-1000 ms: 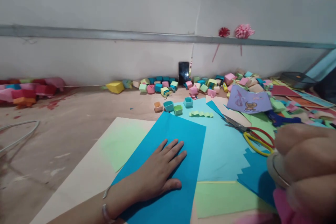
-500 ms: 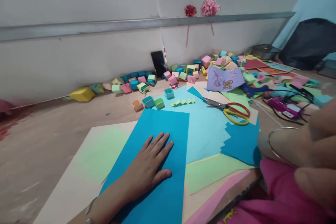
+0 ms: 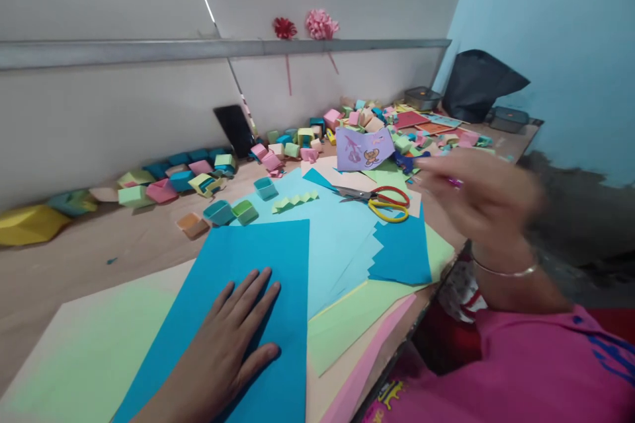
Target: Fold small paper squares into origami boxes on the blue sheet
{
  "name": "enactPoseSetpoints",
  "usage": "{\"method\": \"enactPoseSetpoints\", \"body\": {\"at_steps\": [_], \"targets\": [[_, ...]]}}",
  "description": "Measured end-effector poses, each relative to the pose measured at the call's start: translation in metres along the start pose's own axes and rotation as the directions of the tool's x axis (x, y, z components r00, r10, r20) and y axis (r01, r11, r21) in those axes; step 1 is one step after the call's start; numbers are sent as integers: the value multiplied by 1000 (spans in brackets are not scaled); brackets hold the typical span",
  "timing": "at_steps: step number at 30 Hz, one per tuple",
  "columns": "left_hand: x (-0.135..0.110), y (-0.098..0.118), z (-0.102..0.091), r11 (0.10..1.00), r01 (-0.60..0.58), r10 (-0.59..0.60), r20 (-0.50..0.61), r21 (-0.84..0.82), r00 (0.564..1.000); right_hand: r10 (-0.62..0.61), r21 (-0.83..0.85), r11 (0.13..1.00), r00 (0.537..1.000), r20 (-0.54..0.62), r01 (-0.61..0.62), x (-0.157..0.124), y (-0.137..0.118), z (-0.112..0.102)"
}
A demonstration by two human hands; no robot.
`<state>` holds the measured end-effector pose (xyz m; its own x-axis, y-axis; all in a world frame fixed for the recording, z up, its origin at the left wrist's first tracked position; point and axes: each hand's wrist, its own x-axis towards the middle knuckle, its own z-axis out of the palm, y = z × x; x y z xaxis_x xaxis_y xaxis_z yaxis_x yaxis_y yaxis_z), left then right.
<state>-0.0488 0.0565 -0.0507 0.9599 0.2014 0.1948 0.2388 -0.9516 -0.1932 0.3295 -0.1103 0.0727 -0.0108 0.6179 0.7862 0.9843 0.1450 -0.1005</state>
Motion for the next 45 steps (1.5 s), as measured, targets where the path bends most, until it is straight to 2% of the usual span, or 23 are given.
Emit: {"method": "enactPoseSetpoints", "body": {"at_steps": [1, 2, 3, 4, 5, 6, 8, 11, 15, 17, 18, 20, 23, 25, 27, 28, 31, 32, 35, 38, 40, 42, 45], "targets": [[0, 0, 0, 1000, -1, 1, -4, 2, 1000, 24, -27, 999, 996, 81, -22, -2, 11, 14], [0, 0, 0, 1000, 0, 0, -6, 5, 1000, 67, -72, 996, 975, 211, -53, -6, 24, 28], [1, 0, 0, 1000, 0, 0, -6, 10, 1000, 101, -130, 990, 931, 350, -59, -11, 36, 42], [1, 0, 0, 1000, -1, 1, -8, 19, 1000, 124, -179, 983, 865, 487, -40, -18, 48, 55], [1, 0, 0, 999, -4, 5, -10, 32, 1000, 162, -226, 973, 804, 572, -35, -25, 57, 65], [2, 0, 0, 999, -10, 10, -13, 49, 1000, 187, -257, 966, 766, 615, -29, -32, 64, 74], [3, -1, 0, 996, -29, 31, -20, 84, 999, 204, -309, 951, 750, 630, 1, -44, 71, 83], [4, -2, 0, 994, -41, 45, -35, 98, 998, 223, -372, 928, 769, 599, 21, -55, 71, 81], [6, -2, -1, 998, -31, 35, -70, 64, 997, 270, -397, 917, 802, 532, -45, -70, 78, 57], [6, -2, -1, 998, -28, 32, -79, 49, 996, 303, -369, 920, 838, 455, -132, -82, 84, 40], [6, -2, -1, 999, -25, 29, -79, 42, 996, 351, -389, 903, 837, 420, -183, -89, 87, 31], [7, -2, -2, 999, -17, 20, -79, 35, 997, 459, -473, 844, 794, 398, -251, -104, 89, 17], [8, -1, -2, 999, -22, 26, -83, 45, 996, 592, -598, 753, 678, 435, -274, -121, 85, 6], [9, -1, -2, 999, -26, 29, -89, 41, 996, 639, -633, 727, 601, 480, -267, -122, 78, 3], [9, -1, -1, 999, -21, 23, -92, 29, 995, 641, -636, 732, 566, 519, -245, -112, 70, 3], [9, -2, -1, 1000, -16, 18, -90, 26, 996, 627, -631, 742, 570, 531, -227, -103, 67, 4], [8, -2, -1, 999, -8, 10, -73, 33, 997, 503, -561, 817, 646, 574, -137, -60, 61, 14], [8, -2, -1, 999, -9, 12, -68, 37, 998, 480, -547, 829, 647, 593, -115, -44, 61, 21], [6, -2, 1, 999, -18, 21, -61, 52, 998, 387, -454, 890, 607, 694, -47, 0, 62, 57], [3, -3, 5, 999, 0, 2, -46, 45, 999, 306, -360, 933, 570, 763, -20, 26, 60, 104], [0, -3, 9, 1000, 14, -14, -34, 21, 999, 308, -357, 934, 553, 774, -20, 32, 56, 132], [-3, -4, 12, 1000, 20, -20, -17, 7, 1000, 338, -386, 922, 549, 764, -29, 34, 53, 152], [-4, -3, 13, 1000, 29, -29, -10, 9, 1000, 376, -423, 905, 544, 750, -43, 33, 50, 162]]}}
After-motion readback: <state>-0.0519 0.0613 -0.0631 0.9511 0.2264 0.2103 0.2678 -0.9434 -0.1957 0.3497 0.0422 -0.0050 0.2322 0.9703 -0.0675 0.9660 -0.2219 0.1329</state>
